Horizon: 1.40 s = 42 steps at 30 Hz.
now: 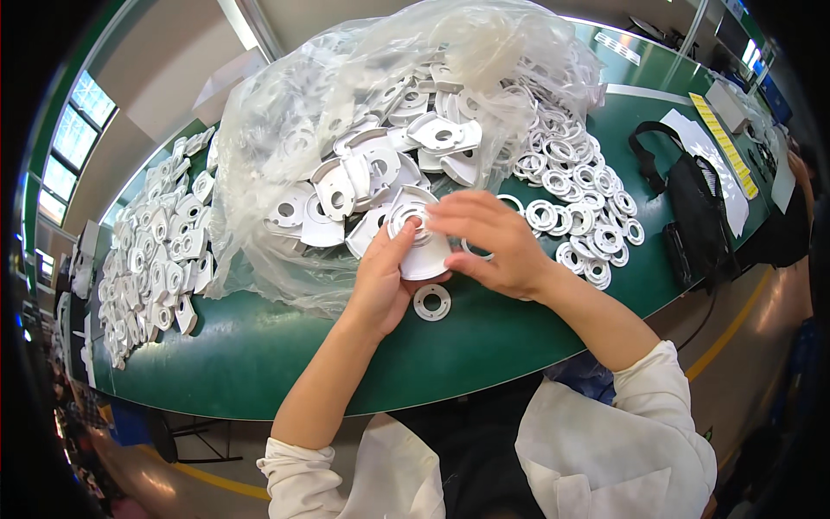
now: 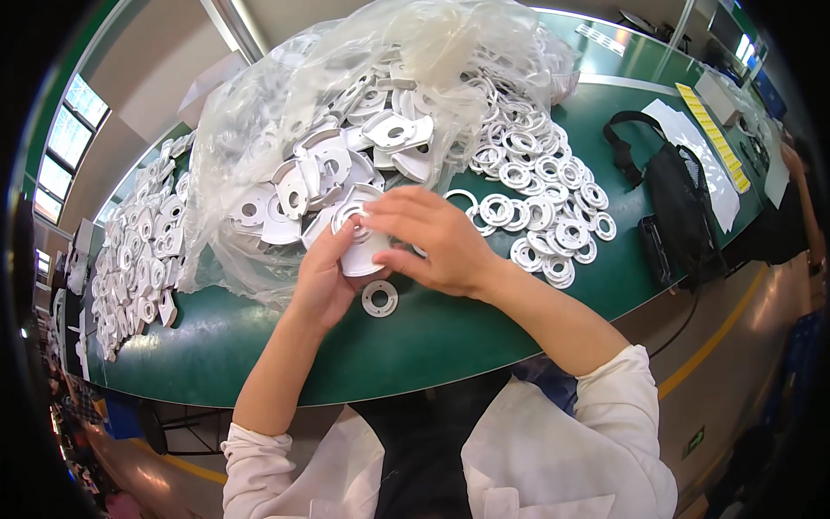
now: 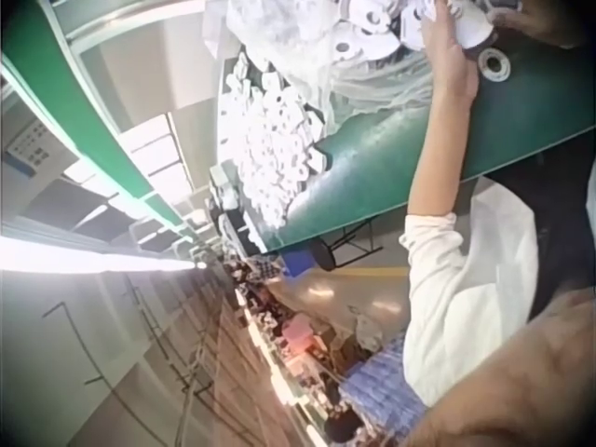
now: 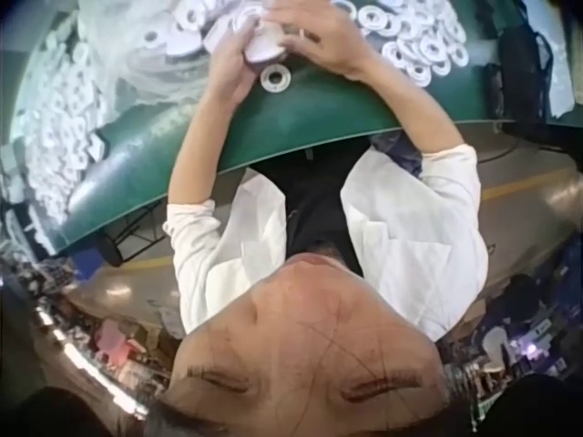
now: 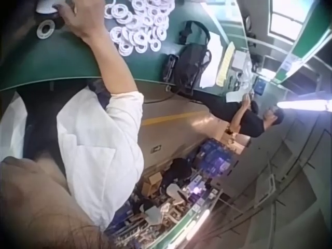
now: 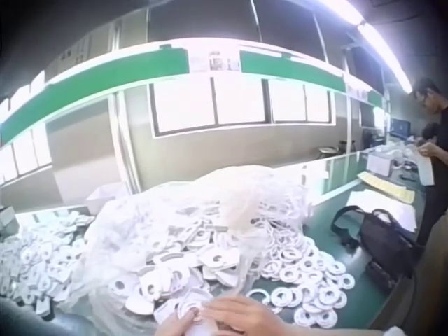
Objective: Assembling small white plastic components on a production line by fitting rings onto base parts.
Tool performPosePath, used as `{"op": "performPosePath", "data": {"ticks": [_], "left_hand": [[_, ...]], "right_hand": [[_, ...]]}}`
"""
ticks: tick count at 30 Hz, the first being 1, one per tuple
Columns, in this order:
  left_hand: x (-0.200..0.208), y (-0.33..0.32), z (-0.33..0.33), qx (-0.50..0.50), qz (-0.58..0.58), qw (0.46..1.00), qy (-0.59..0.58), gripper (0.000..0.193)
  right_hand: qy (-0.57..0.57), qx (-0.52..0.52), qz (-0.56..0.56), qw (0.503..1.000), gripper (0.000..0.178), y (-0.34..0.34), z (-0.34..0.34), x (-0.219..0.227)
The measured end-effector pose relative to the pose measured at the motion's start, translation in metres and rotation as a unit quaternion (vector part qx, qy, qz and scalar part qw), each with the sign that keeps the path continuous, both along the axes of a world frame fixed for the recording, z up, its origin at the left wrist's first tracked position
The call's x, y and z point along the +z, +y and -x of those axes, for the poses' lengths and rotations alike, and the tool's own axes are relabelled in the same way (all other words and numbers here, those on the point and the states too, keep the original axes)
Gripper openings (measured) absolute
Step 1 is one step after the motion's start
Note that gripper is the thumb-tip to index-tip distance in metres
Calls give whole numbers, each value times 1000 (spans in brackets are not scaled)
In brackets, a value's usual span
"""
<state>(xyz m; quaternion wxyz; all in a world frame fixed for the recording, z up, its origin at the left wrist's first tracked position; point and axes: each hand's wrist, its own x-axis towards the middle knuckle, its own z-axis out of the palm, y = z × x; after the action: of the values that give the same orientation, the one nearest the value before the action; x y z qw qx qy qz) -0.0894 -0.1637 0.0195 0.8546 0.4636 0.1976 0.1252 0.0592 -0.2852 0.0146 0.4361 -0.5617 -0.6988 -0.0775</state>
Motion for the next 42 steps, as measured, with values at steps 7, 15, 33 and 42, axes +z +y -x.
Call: {"op": "performPosePath", "data": {"ticks": [7,15,33,42], "left_hand": [[9,9,3,67,-17,997,-38,34],[9,11,2,28,2,998,-53,42],[-1,-4,-2,77,-69,995,3,51],[10,-4,1,36,-116,991,51,51]], "right_hand": [[183,-131,70,972,18,-7,-23,3],[51,-152,384,909,26,-16,-17,13],[229,-24,127,965,16,-8,5,14],[449,-8,220,866,16,-14,-22,23]]}}
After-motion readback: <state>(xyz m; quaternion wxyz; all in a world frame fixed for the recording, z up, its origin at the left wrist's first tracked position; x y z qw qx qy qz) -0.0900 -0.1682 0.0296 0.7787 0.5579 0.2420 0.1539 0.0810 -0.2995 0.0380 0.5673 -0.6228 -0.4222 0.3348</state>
